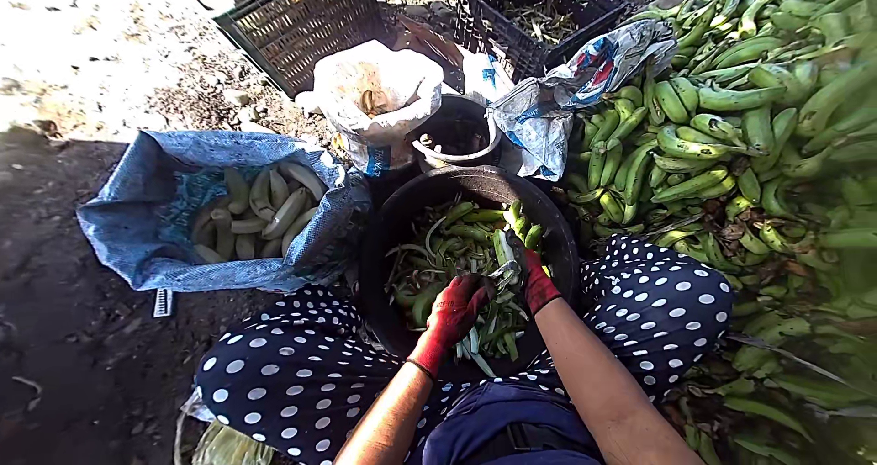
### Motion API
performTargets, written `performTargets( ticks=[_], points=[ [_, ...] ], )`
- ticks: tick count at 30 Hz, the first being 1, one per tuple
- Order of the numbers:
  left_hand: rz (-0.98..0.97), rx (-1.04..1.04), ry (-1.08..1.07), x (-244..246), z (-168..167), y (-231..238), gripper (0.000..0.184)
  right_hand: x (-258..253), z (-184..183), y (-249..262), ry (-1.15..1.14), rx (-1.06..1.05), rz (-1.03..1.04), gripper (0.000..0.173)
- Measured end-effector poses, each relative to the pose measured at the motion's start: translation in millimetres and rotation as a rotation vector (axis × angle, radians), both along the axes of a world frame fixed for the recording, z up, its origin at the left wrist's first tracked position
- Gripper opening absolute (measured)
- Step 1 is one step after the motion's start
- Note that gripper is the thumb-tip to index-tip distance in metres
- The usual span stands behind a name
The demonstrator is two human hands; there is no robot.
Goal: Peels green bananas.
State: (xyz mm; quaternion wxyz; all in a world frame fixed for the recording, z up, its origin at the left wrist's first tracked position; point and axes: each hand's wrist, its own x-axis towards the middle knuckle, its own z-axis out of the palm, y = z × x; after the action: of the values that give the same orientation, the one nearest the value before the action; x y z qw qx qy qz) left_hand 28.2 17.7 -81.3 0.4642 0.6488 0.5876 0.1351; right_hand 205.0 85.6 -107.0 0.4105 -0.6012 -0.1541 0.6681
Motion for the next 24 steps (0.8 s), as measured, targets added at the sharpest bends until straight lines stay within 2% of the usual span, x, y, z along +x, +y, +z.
performTargets(
  ticks=[2,5,6,8,12,15,17,18,20,21,24],
  points=[
    [0.063,0.036,0.056,-0.3,-2.1,3.7,0.044,-6.5,2.7,-5.4,0.023,0.036,0.076,0.043],
    [0.301,0.037,0.098,-17.6,-8.4,25.5,0.041,-12.2,20.2,-24.9,-0.170,0.181,0.479,0.039],
    [0.357,0.033,0.109,-24.9,-11.2,30.4,0.043,-14.7,22.1,-29.9,-0.165,0.183,0.515,0.037],
    [0.358,-0.007,0.117,-30.2,-6.0,32.8,0.044,-13.9,15.9,-32.1,-0.165,0.157,0.471,0.037],
    [0.185,0.022,0.010,-10.8,3.1,11.3,0.045,-9.5,3.4,-9.7,-0.173,0.128,0.204,0.046],
    [0.057,0.033,0.065,5.2,13.1,-4.3,0.049,-11.5,-0.8,8.0,0.017,0.046,-0.079,0.049],
    [0.071,0.041,0.111,7.6,12.7,-3.5,0.048,-16.6,-0.5,8.4,-0.011,0.036,-0.098,0.048],
    [0.099,0.031,0.136,5.5,11.1,1.8,0.046,-19.2,0.2,4.4,-0.095,0.066,-0.014,0.046],
    [0.206,0.009,0.155,-4.7,4.5,16.7,0.043,-22.1,8.0,-8.2,-0.313,0.151,0.343,0.041],
    [0.265,0.000,0.145,-11.6,1.2,23.9,0.042,-23.3,15.9,-15.5,-0.353,0.173,0.489,0.038],
    [0.359,-0.003,0.103,-24.7,-3.6,32.0,0.043,-23.9,15.0,-26.5,-0.250,0.115,0.520,0.037]
  ],
)
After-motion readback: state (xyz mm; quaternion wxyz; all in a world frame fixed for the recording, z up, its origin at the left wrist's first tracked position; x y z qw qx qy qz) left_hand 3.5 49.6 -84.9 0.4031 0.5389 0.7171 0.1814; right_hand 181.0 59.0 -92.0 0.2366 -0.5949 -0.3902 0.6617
